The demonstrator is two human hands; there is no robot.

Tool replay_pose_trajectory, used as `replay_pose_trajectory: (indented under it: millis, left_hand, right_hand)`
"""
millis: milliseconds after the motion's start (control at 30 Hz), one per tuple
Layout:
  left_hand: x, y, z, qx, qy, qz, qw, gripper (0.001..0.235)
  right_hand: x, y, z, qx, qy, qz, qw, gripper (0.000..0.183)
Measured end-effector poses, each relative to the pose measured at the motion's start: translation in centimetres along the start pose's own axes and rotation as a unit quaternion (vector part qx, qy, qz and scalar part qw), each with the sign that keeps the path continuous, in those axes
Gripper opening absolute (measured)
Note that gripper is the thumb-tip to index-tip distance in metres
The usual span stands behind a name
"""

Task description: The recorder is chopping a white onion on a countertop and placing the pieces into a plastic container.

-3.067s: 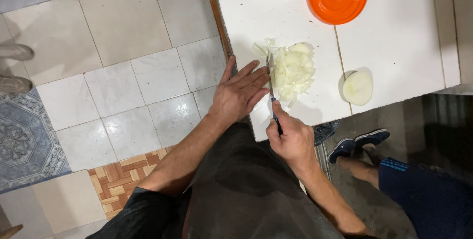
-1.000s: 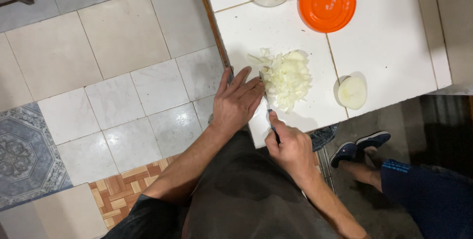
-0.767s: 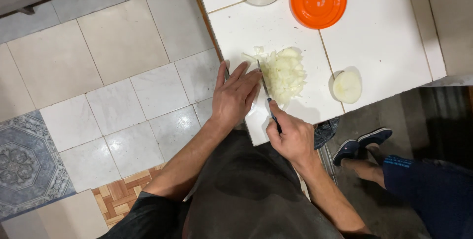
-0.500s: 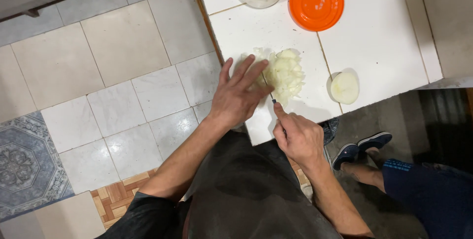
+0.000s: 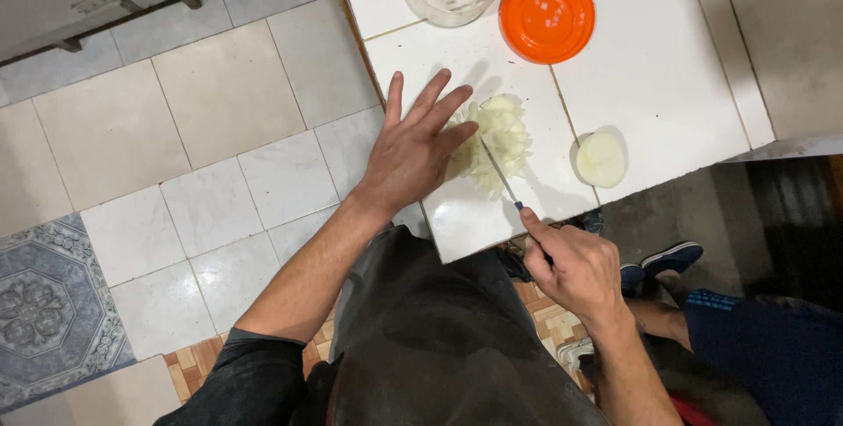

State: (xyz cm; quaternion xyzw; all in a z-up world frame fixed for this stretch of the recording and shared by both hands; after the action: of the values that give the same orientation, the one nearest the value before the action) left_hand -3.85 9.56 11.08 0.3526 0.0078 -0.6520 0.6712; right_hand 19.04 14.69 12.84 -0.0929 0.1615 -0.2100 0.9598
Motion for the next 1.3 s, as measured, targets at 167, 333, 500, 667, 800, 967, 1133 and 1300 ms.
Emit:
replay_pose_trajectory:
  millis: [167,333,500,667,800,967,1133,1300]
  left_hand:
    - [-0.8,-6.7,-0.6,0.056,0.104,0.158,0.980,0.031]
    - [-6.1,-11.8,0.7,0.084,0.082,0.340,0.933,0.094]
    - [-8.7,-15.9,-1.2,0.112,0.039,0.462,0.879,0.063]
    - [-7.1,-16.7,0.8,0.147,0.113,0.439,0.879,0.044]
    - [-1.3,-14.9,8.2,0.184,0.279,0.336,0.881,0.022]
    - [10.9,-13.6,10.5,0.328,0.388,0.449,0.735,0.008]
    - [20.5,-12.3,5.5,0.448,0.334,0.565,0.607,0.018]
    - [23.1,-10.3,2.3,0.449,0.318,0.608,0.572,0.023]
  right_hand:
    - [1.1,1.4,-0.1,0.034,0.068,-0.129,0.989,0.030]
    - [-0.1,2.8,-2.0,0.155,0.076,-0.176,0.969,0.039]
    - [-2.4,2.8,-1.5,0.152,0.084,-0.184,0.967,0.035]
    - [-2.5,2.0,-0.7,0.132,0.104,-0.184,0.969,0.030]
    - [-2.0,0.5,0.8,0.078,0.175,-0.153,0.969,0.027]
    - [-0.8,1.4,-1.2,0.003,0.250,-0.082,0.965,0.021]
    - [-4.0,-0.2,-2.6,-0.033,0.228,-0.018,0.973,0.026]
    - [-7.9,-1.0,-7.4,-0.067,0.062,-0.055,0.994,0.091]
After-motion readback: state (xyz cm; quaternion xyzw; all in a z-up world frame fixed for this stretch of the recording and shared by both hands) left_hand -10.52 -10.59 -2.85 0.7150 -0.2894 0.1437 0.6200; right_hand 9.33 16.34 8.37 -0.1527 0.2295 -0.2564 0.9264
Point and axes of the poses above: each hand's wrist, its own x-axis away from the middle knuckle, its own z-axis out of the back of the hand, y = z × x, the point moved 7 cm from there along -x, towards the middle knuckle, and after that the axes turned 6 degrees about x, right-handed, at the moved point
